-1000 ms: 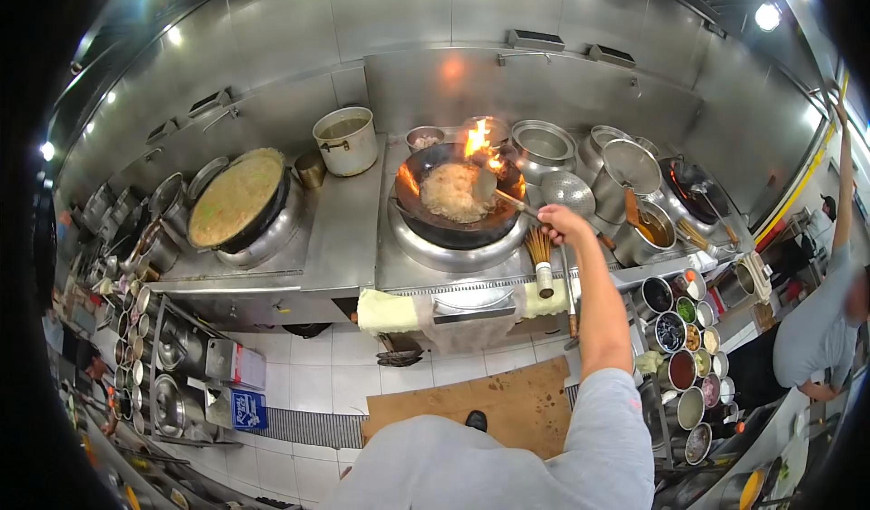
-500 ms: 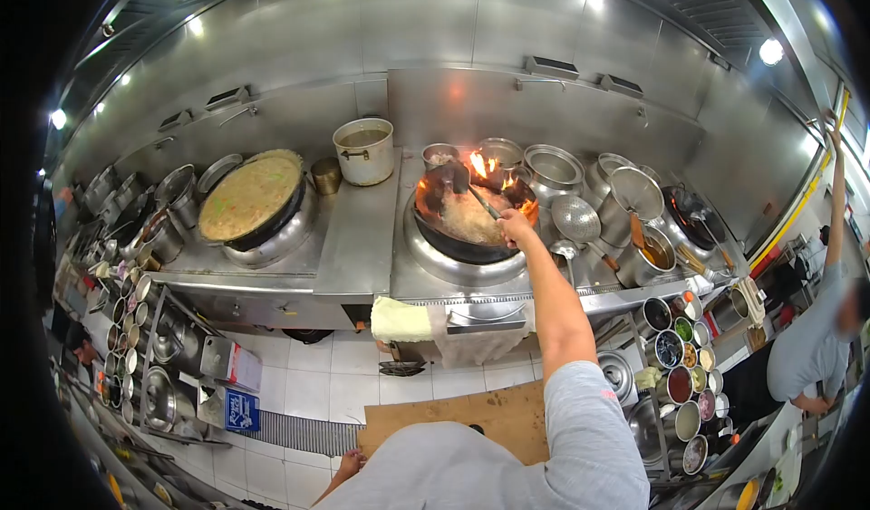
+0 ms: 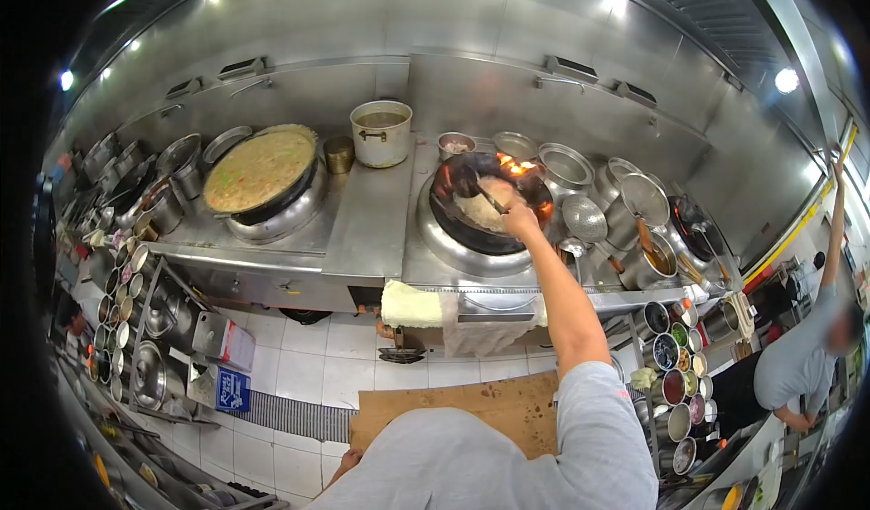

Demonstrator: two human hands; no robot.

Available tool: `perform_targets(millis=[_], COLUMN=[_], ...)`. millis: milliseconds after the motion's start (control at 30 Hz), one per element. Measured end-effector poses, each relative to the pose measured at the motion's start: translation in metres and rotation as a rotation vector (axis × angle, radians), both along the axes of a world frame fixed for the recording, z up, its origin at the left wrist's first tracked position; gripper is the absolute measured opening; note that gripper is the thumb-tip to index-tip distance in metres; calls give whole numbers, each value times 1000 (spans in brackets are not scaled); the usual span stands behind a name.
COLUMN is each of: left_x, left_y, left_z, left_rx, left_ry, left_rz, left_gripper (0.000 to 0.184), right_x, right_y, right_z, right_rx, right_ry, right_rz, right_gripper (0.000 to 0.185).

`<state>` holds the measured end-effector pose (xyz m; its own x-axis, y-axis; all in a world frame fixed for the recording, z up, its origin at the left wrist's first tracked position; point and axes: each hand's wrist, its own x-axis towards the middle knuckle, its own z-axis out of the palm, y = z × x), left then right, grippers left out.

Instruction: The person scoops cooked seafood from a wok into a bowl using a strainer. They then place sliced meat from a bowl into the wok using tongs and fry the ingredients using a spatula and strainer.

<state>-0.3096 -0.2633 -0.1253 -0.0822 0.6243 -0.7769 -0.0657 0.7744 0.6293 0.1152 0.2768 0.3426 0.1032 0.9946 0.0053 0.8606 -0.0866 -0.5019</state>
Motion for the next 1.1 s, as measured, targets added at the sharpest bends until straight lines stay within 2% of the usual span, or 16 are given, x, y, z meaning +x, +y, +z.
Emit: perform_targets(millis=[33,167,267,333,400,467,533,633,700,767,833,900,967,1000,1067,1100], left_x=[-6,-17,-23,-31,-34,-35,-34,-25,-21,-17,-11,-15,-19,-20,-27,-35], left_y=[4,1,0,-4,-6,-12,-21,-41,-67,-83,-100,-101,-110,-118,-127,-122], left_z=[-14,-23,-15,-17,-15,-7,0,12,7,13,32,36,43,41,22,3], left_rx=[36,36,-24,-23,3,15,27,24,-26,-73,-122,-127,-131,-135,-147,-161], left_ry=[-77,-239,-196,-188,-164,-163,-164,-129,-139,-150,-31,-9,32,48,59,-35], left_rz=[75,319,364,364,388,443,501,577,572,560,344,315,244,203,146,220], left_gripper=[24,27,31,32,32,32,33,31,31,30,29,30,30,31,31,32], right_x=[-1,-27,-74,-128,-161,-183,-207,-217,-220,-221,-221,-217,-206,-201,-196,-192], right_y=[4,-3,28,5,35,76,60,21,-6,-18,-23,-25,-37,-59,-105,-126], right_z=[-2,22,9,28,-21,-112,-171,-252,-249,-238,-246,-266,-293,-287,-266,-263], right_rx=[40,309,299,74,-67,74,-7,140,173,-72,-119,-179,-147,-171,148,210], right_ry=[-110,-88,88,327,530,252,258,127,64,57,29,1,-189,-190,-146,-80], right_rz=[1,142,129,99,57,160,140,246,271,202,210,210,429,417,430,428], right_gripper=[35,32,41,40,37,30,26,24,24,26,29,32,40,40,46,47])
